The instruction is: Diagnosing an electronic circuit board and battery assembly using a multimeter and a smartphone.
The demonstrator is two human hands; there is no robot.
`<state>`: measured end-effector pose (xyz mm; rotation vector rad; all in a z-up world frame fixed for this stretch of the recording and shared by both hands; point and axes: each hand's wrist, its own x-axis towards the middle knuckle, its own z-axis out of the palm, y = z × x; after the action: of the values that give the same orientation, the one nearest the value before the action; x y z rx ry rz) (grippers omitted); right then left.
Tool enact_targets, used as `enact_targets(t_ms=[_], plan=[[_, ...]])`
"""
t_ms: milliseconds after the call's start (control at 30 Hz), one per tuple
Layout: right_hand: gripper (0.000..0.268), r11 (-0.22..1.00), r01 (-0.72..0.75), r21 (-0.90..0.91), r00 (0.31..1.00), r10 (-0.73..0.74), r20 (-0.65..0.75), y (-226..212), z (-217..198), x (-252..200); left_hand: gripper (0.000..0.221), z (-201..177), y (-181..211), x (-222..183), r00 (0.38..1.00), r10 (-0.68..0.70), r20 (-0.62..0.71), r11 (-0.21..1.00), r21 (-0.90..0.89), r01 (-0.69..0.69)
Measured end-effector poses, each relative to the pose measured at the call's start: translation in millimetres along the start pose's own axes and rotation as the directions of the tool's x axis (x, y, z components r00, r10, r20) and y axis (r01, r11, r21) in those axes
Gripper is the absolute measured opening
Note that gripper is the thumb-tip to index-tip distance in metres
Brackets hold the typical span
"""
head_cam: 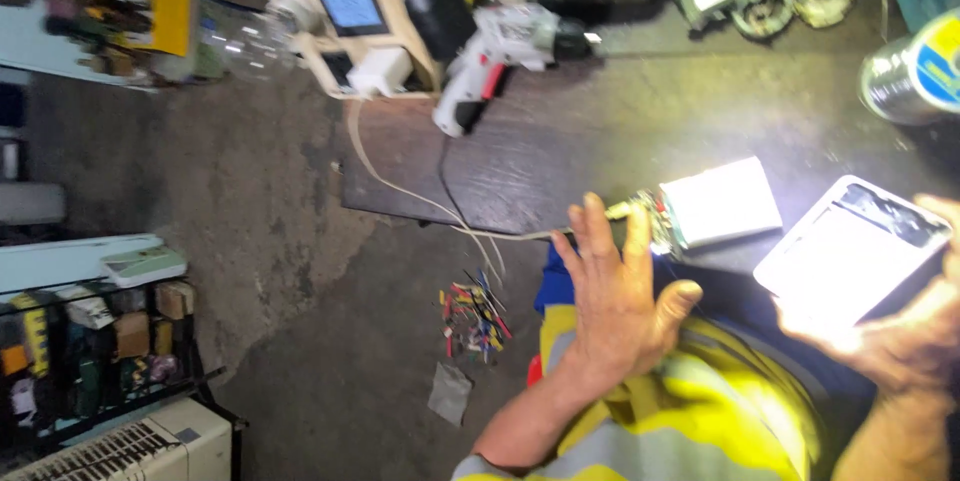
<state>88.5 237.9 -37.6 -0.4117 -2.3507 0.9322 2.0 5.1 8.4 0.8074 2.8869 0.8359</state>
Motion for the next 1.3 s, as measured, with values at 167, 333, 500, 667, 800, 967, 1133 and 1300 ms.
enact_targets(t_ms=[167, 333, 500, 667, 800, 967, 1133, 1300], plan=[[0.119, 0.985, -0.036, -0.168, 0.999, 0.034, -0.014, -25.3, -15.3, -1.9, 0.090, 6.9, -10.7, -5.3, 0.996, 0.001, 0.090, 0.999, 0.037, -0.004], [0.121, 0.978, 0.004, -0.209, 0.999, -0.014, -0.047, -36.1, -15.2, 7.0, 0.091, -1.2, -4.9, -1.2, 0.993, -0.019, 0.120, 0.999, 0.034, 0.015], [0.118, 0.939, 0.218, -0.266, 0.966, -0.247, -0.081, -30.3, -12.3, 7.4, 0.091, -3.4, -2.9, -1.4, 0.993, -0.029, 0.112, 0.998, 0.050, 0.024], [0.114, 0.936, 0.221, -0.274, 0.965, -0.251, -0.080, -31.8, -12.7, 8.2, 0.093, -1.5, -4.5, -1.3, 0.994, -0.029, 0.105, 0.997, 0.070, 0.022], [0.107, 0.929, 0.238, -0.283, 0.959, -0.271, -0.083, -31.2, -12.0, 10.5, 0.093, -2.8, -3.5, -0.1, 0.993, -0.040, 0.115, 0.996, 0.088, 0.030], [0.109, 0.925, 0.242, -0.294, 0.958, -0.276, -0.077, -34.3, -12.8, 12.6, 0.091, -1.9, -5.1, -1.6, 0.995, -0.017, 0.097, 0.996, 0.092, 0.008], [0.108, 0.920, 0.264, -0.291, 0.953, -0.295, -0.069, -34.3, -13.9, 14.3, 0.093, -2.1, -5.6, -0.6, 0.993, -0.029, 0.113, 0.997, 0.080, 0.020], [0.104, 0.915, 0.273, -0.296, 0.949, -0.306, -0.071, -34.5, -13.7, 14.6, 0.091, -1.9, -6.0, -0.7, 0.992, -0.034, 0.120, 0.997, 0.080, 0.024]])
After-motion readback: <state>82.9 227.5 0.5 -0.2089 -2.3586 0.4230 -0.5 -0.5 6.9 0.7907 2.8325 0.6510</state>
